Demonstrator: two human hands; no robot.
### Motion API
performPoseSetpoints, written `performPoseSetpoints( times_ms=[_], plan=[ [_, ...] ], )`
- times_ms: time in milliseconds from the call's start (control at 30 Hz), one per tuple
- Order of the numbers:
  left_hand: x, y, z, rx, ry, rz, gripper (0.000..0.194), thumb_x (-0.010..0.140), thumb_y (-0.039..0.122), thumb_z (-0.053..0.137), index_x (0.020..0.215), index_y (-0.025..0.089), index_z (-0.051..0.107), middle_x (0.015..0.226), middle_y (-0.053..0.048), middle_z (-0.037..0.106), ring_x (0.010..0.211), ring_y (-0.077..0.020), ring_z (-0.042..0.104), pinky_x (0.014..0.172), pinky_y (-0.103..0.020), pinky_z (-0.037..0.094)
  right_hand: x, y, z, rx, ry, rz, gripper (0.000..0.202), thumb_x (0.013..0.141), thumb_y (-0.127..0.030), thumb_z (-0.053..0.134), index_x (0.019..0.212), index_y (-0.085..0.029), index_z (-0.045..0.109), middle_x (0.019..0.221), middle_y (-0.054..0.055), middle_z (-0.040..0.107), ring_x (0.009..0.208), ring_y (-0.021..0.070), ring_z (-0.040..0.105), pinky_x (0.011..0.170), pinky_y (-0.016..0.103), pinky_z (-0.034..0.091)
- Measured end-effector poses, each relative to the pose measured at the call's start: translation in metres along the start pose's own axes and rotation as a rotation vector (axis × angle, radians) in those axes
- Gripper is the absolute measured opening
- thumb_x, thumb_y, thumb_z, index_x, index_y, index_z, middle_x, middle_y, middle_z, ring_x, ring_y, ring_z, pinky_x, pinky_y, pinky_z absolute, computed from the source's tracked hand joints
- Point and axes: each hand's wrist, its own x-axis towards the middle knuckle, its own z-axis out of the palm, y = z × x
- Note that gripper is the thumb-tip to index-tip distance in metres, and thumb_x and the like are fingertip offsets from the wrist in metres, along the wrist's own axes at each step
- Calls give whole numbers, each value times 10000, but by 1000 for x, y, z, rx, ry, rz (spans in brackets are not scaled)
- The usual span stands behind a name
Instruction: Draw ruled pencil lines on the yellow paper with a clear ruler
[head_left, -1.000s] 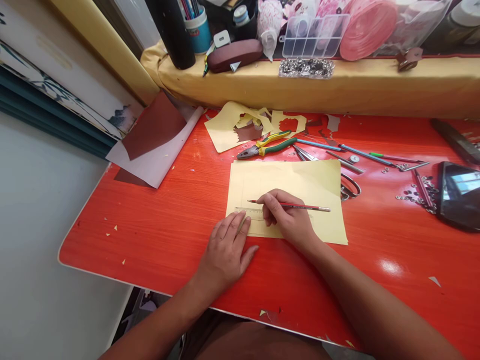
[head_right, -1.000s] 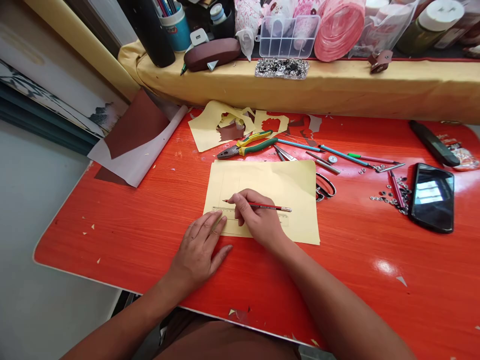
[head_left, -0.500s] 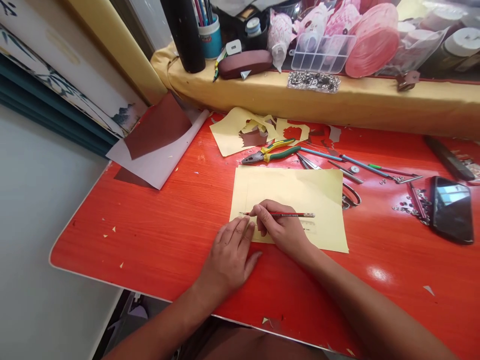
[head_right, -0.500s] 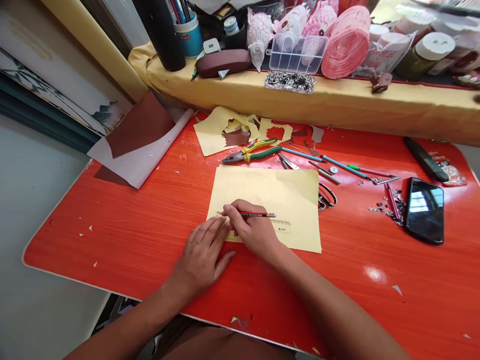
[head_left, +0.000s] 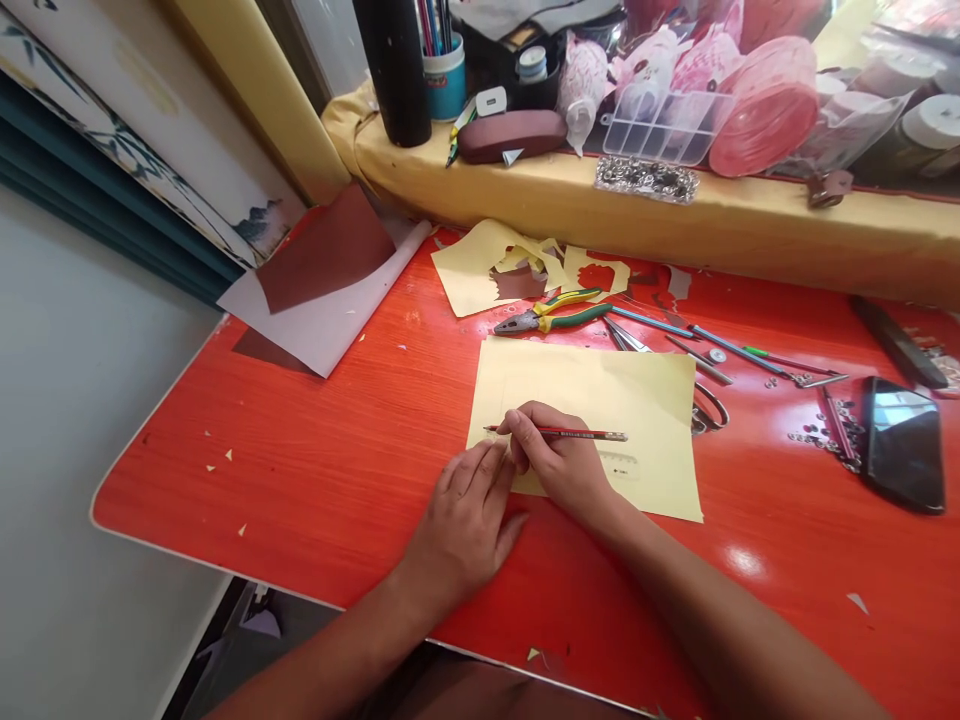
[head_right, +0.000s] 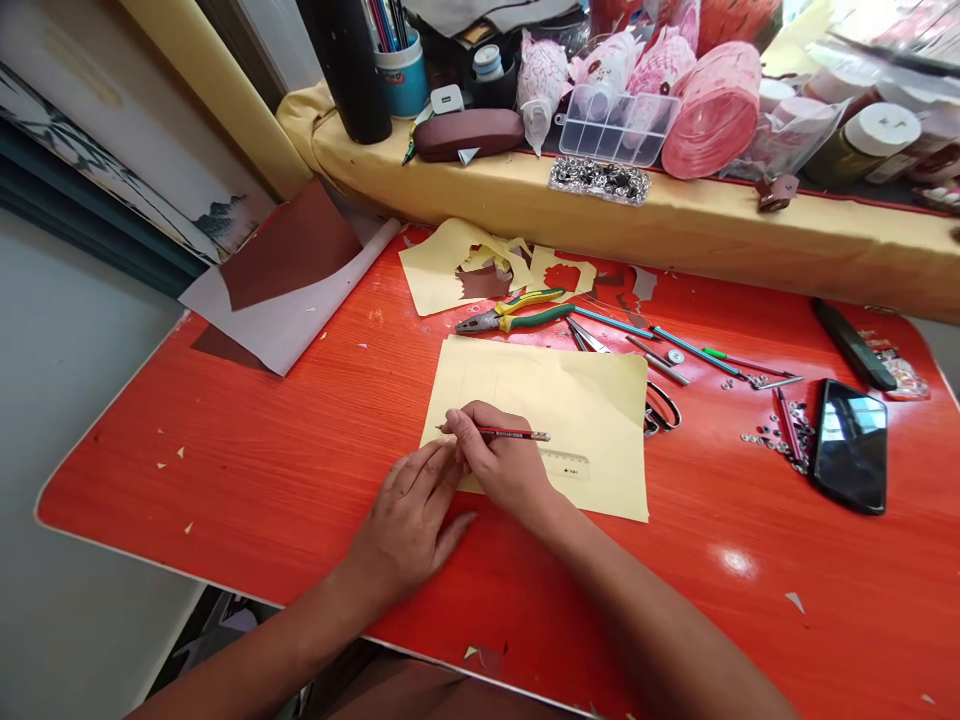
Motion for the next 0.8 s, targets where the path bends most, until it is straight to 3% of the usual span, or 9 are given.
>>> performPoseSetpoints(
  times_ms=[367, 800],
  plan=[
    [0, -1, -1, 4, -14, 2, 556, 1095, 366, 517, 1572, 81, 545, 1584, -176, 609, 1497, -329, 515, 1242, -472, 395, 3, 11, 1, -44, 69, -34, 481, 1078, -607, 572, 797, -231, 675, 547, -26, 577, 513, 160, 547, 587, 314, 513],
    [2, 0, -2, 1, -13, 1, 546, 1102, 381, 509, 1551, 76, 567, 1559, -173, 633, 1475, -322, 537, 1241, -457, 391, 2, 13, 2, -112, 73, -28, 466, 1095, -565, 560, 778, -242, 671, 543, -17, 586, 560, 186, 604, 671, 345, 540]
  ],
)
